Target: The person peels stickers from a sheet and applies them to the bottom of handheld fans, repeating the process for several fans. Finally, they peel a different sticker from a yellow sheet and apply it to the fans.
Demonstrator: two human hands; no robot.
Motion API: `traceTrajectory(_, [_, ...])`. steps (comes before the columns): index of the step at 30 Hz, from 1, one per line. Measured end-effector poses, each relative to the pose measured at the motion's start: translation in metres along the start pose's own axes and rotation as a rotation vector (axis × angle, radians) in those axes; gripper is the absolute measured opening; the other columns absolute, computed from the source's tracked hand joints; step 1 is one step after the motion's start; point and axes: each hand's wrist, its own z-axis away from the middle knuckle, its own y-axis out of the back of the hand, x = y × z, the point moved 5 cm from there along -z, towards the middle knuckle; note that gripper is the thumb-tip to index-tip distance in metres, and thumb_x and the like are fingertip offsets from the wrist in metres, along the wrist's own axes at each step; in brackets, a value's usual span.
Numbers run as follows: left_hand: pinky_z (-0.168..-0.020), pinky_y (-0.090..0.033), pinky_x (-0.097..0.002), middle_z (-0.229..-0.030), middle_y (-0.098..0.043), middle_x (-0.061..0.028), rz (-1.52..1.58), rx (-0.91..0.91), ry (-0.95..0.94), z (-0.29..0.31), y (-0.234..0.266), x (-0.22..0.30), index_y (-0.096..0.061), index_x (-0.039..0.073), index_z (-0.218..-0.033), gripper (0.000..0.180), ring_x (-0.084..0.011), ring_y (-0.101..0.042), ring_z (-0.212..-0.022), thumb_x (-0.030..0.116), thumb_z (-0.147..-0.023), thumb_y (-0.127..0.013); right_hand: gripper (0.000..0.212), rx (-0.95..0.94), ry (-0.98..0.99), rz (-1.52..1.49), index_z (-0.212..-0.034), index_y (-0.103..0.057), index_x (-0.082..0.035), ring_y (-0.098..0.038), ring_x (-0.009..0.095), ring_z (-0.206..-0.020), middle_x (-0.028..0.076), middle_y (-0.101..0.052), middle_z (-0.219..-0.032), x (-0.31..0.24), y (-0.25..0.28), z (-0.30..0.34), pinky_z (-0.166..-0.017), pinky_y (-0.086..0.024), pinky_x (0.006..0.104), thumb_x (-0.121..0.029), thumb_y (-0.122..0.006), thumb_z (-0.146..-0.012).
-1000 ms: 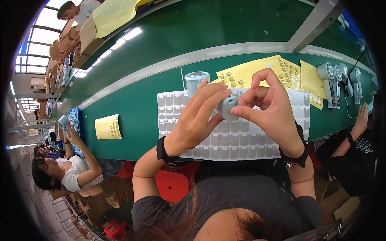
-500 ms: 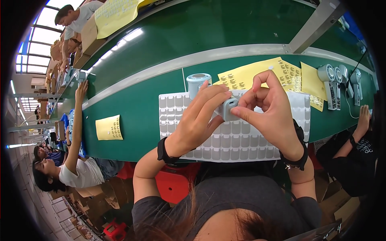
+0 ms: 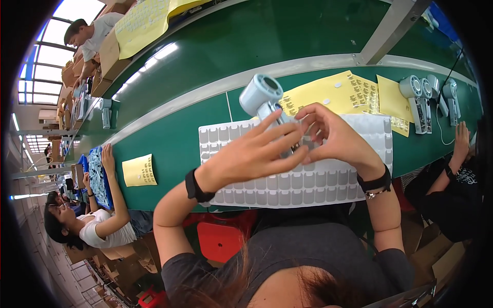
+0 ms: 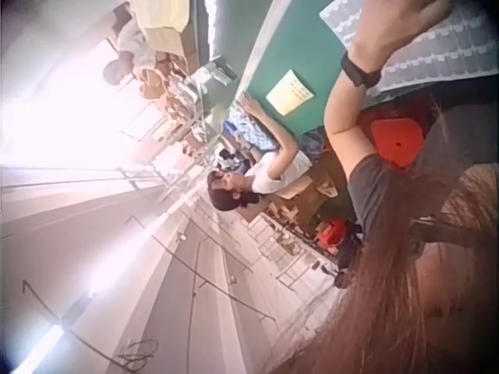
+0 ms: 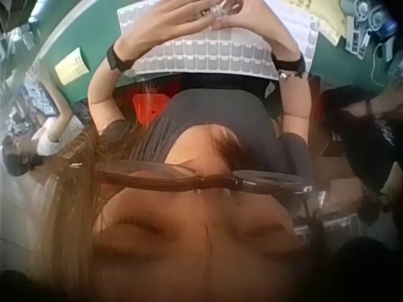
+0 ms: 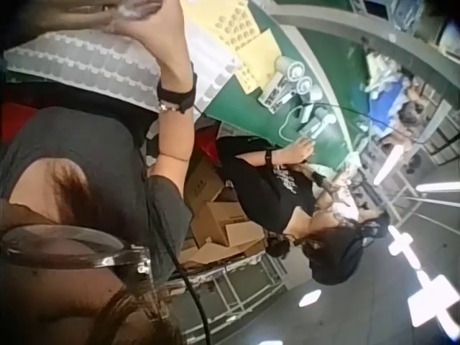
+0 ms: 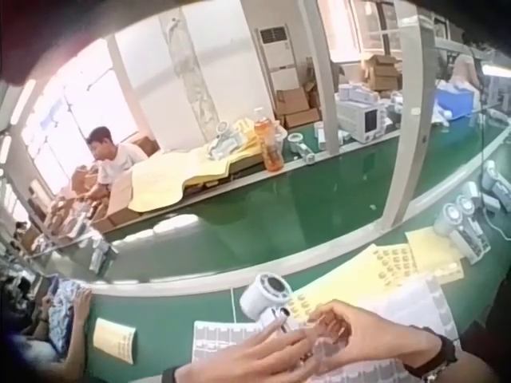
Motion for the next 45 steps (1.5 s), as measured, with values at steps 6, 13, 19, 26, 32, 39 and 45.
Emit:
traceTrajectory(6, [-0.113, -0.04, -0.0451, -0.118, -0.057, -0.0086, -0.408, -0.267, -0.146, -0.022, -0.027, -0.095, -0.05, 0.013, -0.114, 0.038, -0.0268, -0.055, -0.12, 0.004, -0.079, -0.063, 0.053, 0.431, 0.079, 0.165, -0.122, -0.054, -0.008, -0.052, 0.007, -0.078, -0.002, -0.057, -0.093, 0.013, 0.045, 0.015, -0.07, -0.042, 0.0205, -0.005, -0.079, -0.075])
traceTrajectory(13, [-0.111, -0.041, -0.0345, -0.13, -0.055, -0.0097, -0.594, -0.394, -0.022, -0.046, -0.055, -0.232, -0.051, 0.012, -0.109, 0.032, -0.0302, -0.05, -0.128, 0.001, -0.081, -0.061, 0.025, 0.534, 0.049, 0.385, -0.109, -0.062, -0.006, -0.058, 0.011, -0.076, 0.002, -0.059, -0.087, 0.031, 0.041, 0.026, -0.069, -0.046, 0.024, -0.003, -0.069, -0.084])
traceTrajectory(19, [-0.108, -0.041, -0.037, -0.138, -0.052, -0.0107, -0.438, -0.087, 0.209, -0.038, -0.046, -0.226, -0.054, 0.012, -0.126, 0.05, -0.0289, -0.049, -0.129, -0.008, -0.081, -0.056, 0.015, 0.602, 0.173, 0.588, -0.099, -0.067, -0.003, -0.061, 0.016, -0.077, 0.007, -0.06, -0.087, 0.028, 0.05, 0.018, -0.068, -0.048, 0.0274, -0.002, -0.067, -0.085])
traceTrajectory(26, [-0.106, -0.043, -0.0403, -0.142, -0.05, -0.0117, -0.355, -0.074, 0.659, 0.092, 0.01, -0.22, -0.055, 0.006, -0.13, 0.05, -0.0338, -0.049, -0.128, -0.006, -0.082, -0.061, 0.012, 0.49, 0.202, 0.63, -0.097, -0.07, -0.002, -0.063, 0.022, -0.078, 0.01, -0.061, -0.089, 0.033, 0.036, -0.01, -0.067, -0.051, 0.0317, -0.002, -0.066, -0.086])
traceTrajectory(32, [-0.097, -0.048, -0.0411, -0.128, -0.06, -0.0105, -0.609, 0.004, 1.039, 0.231, 0.053, -0.24, -0.062, 0.007, -0.121, 0.035, -0.0316, -0.056, -0.118, 0.007, -0.087, -0.063, 0.013, 0.607, 0.266, 0.768, -0.096, -0.072, -0.003, -0.064, 0.024, -0.074, 0.011, -0.062, -0.086, 0.033, 0.043, -0.022, -0.067, -0.051, 0.0333, -0.005, -0.068, -0.084])
traceTrajectory(39, [-0.093, -0.05, -0.0435, -0.125, -0.061, -0.0111, -0.809, 0.066, 1.429, 0.344, 0.092, -0.258, -0.062, 0.007, -0.122, 0.033, -0.0335, -0.058, -0.114, 0.016, -0.09, -0.062, 0.011, 0.686, 0.138, 0.867, -0.09, -0.072, -0.001, -0.064, 0.024, -0.07, 0.011, -0.063, -0.08, 0.04, 0.058, -0.021, -0.065, -0.05, 0.0325, -0.007, -0.072, -0.08])
traceTrajectory(45, [-0.093, -0.049, -0.048, -0.125, -0.059, -0.0184, -0.907, 0.036, 1.658, 0.389, 0.105, -0.278, -0.06, 0.001, -0.121, 0.039, -0.0397, -0.056, -0.115, 0.024, -0.089, -0.063, 0.011, 0.663, 0.031, 0.791, -0.08, -0.068, 0.001, -0.064, 0.023, -0.069, 0.011, -0.064, -0.08, 0.039, 0.054, -0.022, -0.065, -0.05, 0.0319, -0.007, -0.075, -0.076])
